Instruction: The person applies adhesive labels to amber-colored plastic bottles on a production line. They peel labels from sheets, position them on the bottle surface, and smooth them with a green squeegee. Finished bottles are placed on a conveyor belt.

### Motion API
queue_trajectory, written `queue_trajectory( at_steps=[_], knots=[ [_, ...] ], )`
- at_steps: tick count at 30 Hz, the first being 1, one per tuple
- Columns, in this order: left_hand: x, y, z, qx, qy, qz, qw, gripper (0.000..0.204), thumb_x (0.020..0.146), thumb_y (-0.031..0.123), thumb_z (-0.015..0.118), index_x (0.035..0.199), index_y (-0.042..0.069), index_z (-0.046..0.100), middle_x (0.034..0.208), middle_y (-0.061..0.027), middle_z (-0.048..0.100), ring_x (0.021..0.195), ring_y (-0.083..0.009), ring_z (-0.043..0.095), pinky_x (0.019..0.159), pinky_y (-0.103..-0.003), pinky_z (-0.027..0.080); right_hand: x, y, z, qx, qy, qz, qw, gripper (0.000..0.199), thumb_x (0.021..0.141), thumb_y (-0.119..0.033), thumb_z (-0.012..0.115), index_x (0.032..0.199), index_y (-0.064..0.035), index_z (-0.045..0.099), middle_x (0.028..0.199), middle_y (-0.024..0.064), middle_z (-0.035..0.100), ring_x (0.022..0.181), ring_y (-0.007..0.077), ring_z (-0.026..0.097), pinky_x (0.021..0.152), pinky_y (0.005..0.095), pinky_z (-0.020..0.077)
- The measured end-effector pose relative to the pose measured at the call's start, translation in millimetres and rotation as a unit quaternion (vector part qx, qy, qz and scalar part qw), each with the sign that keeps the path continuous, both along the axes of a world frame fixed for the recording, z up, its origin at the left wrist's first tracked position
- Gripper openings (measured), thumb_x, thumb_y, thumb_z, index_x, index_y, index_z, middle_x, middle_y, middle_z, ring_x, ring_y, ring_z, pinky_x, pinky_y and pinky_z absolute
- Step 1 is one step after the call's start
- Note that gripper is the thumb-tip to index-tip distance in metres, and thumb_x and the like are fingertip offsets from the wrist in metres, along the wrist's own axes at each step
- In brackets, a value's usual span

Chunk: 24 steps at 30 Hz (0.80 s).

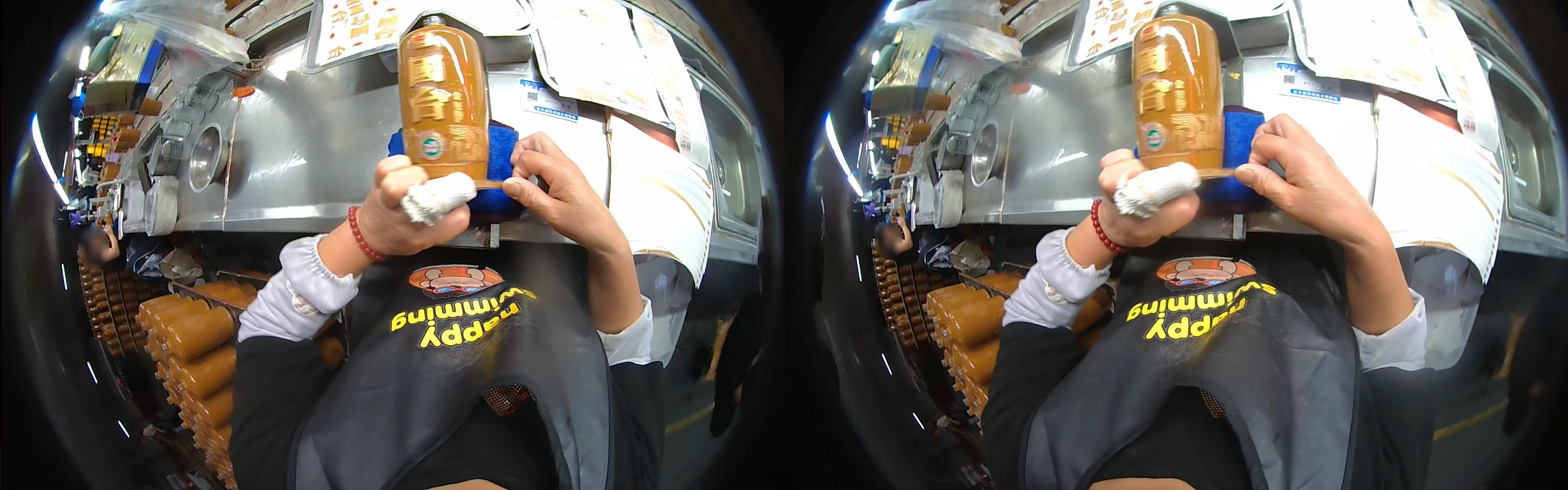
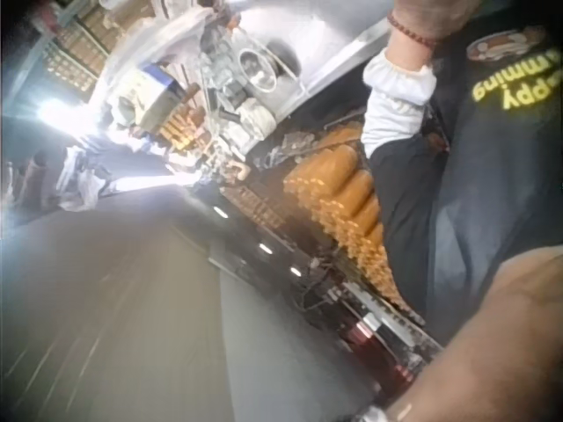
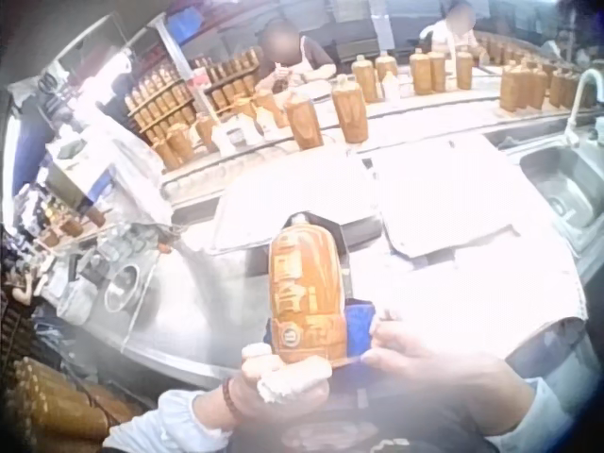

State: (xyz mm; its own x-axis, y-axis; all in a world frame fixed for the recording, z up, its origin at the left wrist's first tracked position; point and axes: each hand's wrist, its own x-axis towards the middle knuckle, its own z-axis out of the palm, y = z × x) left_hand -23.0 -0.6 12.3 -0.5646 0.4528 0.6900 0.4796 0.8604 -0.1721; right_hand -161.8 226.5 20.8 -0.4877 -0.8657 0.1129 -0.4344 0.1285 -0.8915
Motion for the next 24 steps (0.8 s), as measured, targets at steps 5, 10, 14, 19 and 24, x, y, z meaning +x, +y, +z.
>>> queue_trajectory(
  at_steps=[5, 10, 14, 19, 24],
  knots=[
    [10, 0, -3, 0.012, 0.0, 0.025, 1.0, 0.027, 0.056, 0.017, 0.071, 0.079, 0.03, 0.067, 0.115, 0.0101, 0.062, 0.093, -0.021, 0.044, 0.076, -0.036, 0.037, -2, -2, -4, 0.009, 0.015, 0.006, 1.0, 0.021, 0.095, -0.016, 0.067, 0.088, -0.0026, 0.052, 0.1, 0.0085, 0.047, 0.094, 0.0212, 0.048, 0.084, 0.0305, 0.0423],
    [-1, 2, -3, -0.001, -0.013, 0.006, 1.0, 0.03, 0.056, 0.016, 0.072, 0.082, 0.03, 0.067, 0.116, 0.0095, 0.063, 0.1, -0.0214, 0.042, 0.077, -0.039, 0.038, 1, -2, 0, 0.012, 0.021, -0.005, 1.0, 0.021, 0.094, -0.016, 0.067, 0.087, -0.0026, 0.052, 0.1, 0.0088, 0.047, 0.094, 0.0218, 0.049, 0.084, 0.0309, 0.0425],
    [7, -1, 2, 0.0, -0.012, 0.023, 1.0, 0.026, 0.053, 0.019, 0.072, 0.076, 0.029, 0.066, 0.108, 0.0101, 0.062, 0.095, -0.0218, 0.043, 0.074, -0.038, 0.037, 1, -4, -1, 0.005, 0.017, -0.009, 1.0, 0.021, 0.094, -0.016, 0.067, 0.086, -0.0026, 0.052, 0.099, 0.009, 0.047, 0.094, 0.0221, 0.049, 0.084, 0.0308, 0.0424],
    [5, 2, 4, -0.023, 0.003, 0.024, 0.999, 0.026, 0.057, 0.018, 0.073, 0.079, 0.029, 0.067, 0.113, 0.0074, 0.062, 0.099, -0.0222, 0.042, 0.076, -0.037, 0.038, 1, -5, -3, 0.005, 0.039, -0.009, 0.999, 0.022, 0.094, -0.015, 0.068, 0.085, -0.0024, 0.052, 0.098, 0.0088, 0.047, 0.092, 0.0222, 0.049, 0.082, 0.0311, 0.0427],
    [1, 3, -8, 0.019, -0.016, 0.006, 1.0, 0.027, 0.061, 0.015, 0.072, 0.084, 0.029, 0.067, 0.12, 0.0081, 0.062, 0.099, -0.0217, 0.042, 0.078, -0.037, 0.039, 3, -5, -2, -0.004, 0.04, -0.02, 0.999, 0.022, 0.093, -0.014, 0.068, 0.084, -0.0022, 0.052, 0.098, 0.009, 0.047, 0.091, 0.0226, 0.049, 0.081, 0.0322, 0.0435]
  ],
)
